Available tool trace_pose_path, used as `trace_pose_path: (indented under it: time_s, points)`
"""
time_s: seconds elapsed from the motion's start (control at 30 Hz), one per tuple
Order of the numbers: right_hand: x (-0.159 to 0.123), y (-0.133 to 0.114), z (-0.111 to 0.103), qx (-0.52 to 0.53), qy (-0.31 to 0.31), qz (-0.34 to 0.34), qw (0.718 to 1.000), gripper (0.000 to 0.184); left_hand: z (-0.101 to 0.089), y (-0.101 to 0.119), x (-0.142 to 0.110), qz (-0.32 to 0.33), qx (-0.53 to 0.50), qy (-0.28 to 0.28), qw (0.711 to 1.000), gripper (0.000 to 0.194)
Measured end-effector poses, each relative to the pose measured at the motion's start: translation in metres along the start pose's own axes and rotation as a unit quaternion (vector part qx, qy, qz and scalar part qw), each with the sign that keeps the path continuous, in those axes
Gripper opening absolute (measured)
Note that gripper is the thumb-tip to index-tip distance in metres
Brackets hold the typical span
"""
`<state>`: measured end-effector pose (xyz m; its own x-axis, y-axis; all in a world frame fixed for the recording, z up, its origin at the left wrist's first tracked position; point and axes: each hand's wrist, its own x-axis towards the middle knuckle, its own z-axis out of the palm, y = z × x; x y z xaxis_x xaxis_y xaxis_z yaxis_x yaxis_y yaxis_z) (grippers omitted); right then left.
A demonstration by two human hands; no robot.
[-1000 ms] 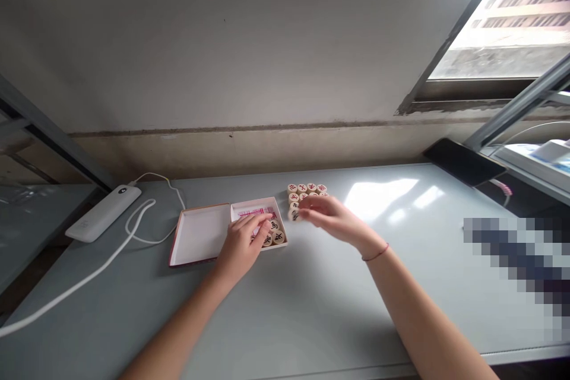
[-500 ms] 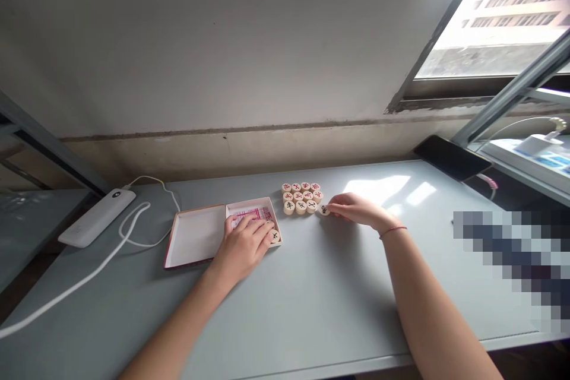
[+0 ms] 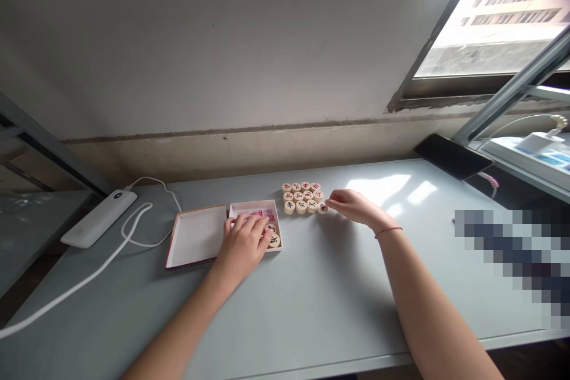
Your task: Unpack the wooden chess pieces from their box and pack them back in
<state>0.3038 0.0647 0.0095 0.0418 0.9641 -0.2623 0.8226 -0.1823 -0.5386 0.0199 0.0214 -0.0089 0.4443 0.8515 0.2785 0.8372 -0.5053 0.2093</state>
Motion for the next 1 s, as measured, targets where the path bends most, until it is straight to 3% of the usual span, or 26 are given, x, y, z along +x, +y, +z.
trace_pose_path:
  time_s: [0.07, 0.13, 0.2, 0.27, 0.33, 0.47, 0.67, 0.8, 0.9, 1.0]
  points:
    - [-0.008, -0.009, -0.004, 0.031, -0.022, -0.031, 0.999, 0.031, 0.001, 0.0, 0.0, -0.004, 0.018, -0.008, 1.0, 0.025]
    - [-0.019, -0.023, -0.005, 0.07, -0.081, -0.094, 0.99, 0.032, 0.001, 0.001, 0.0, -0.004, 0.023, -0.02, 1.0, 0.025]
    - [-0.03, -0.039, 0.0, 0.086, -0.146, -0.154, 0.973, 0.029, 0.0, 0.002, 0.0, -0.006, 0.018, -0.021, 1.0, 0.023]
    - [-0.039, -0.054, 0.013, 0.081, -0.178, -0.185, 0.963, 0.044, 0.0, 0.002, 0.0, -0.008, 0.006, -0.018, 1.0, 0.021]
    - [-0.044, -0.066, 0.03, 0.052, -0.167, -0.203, 0.964, 0.055, 0.0, 0.001, 0.0, -0.006, -0.008, -0.017, 1.0, 0.02]
    - [-0.043, -0.076, 0.053, 0.035, -0.126, -0.242, 0.961, 0.045, -0.001, 0.001, 0.002, -0.007, -0.036, -0.023, 0.999, 0.015]
    - [-0.04, -0.073, 0.053, 0.031, -0.131, -0.254, 0.958, 0.042, 0.0, -0.002, 0.007, -0.034, -0.092, -0.033, 0.995, 0.011]
    - [-0.041, -0.072, 0.049, 0.039, -0.124, -0.258, 0.957, 0.043, -0.005, -0.008, 0.011, -0.059, -0.131, 0.002, 0.99, 0.012]
    - [-0.042, -0.075, 0.048, 0.076, -0.099, -0.261, 0.957, 0.037, -0.013, -0.009, 0.01, -0.1, -0.243, 0.024, 0.965, 0.02]
    - [-0.044, -0.08, 0.048, 0.133, -0.109, -0.277, 0.945, 0.028, -0.02, -0.006, 0.005, -0.151, -0.348, 0.009, 0.925, 0.03]
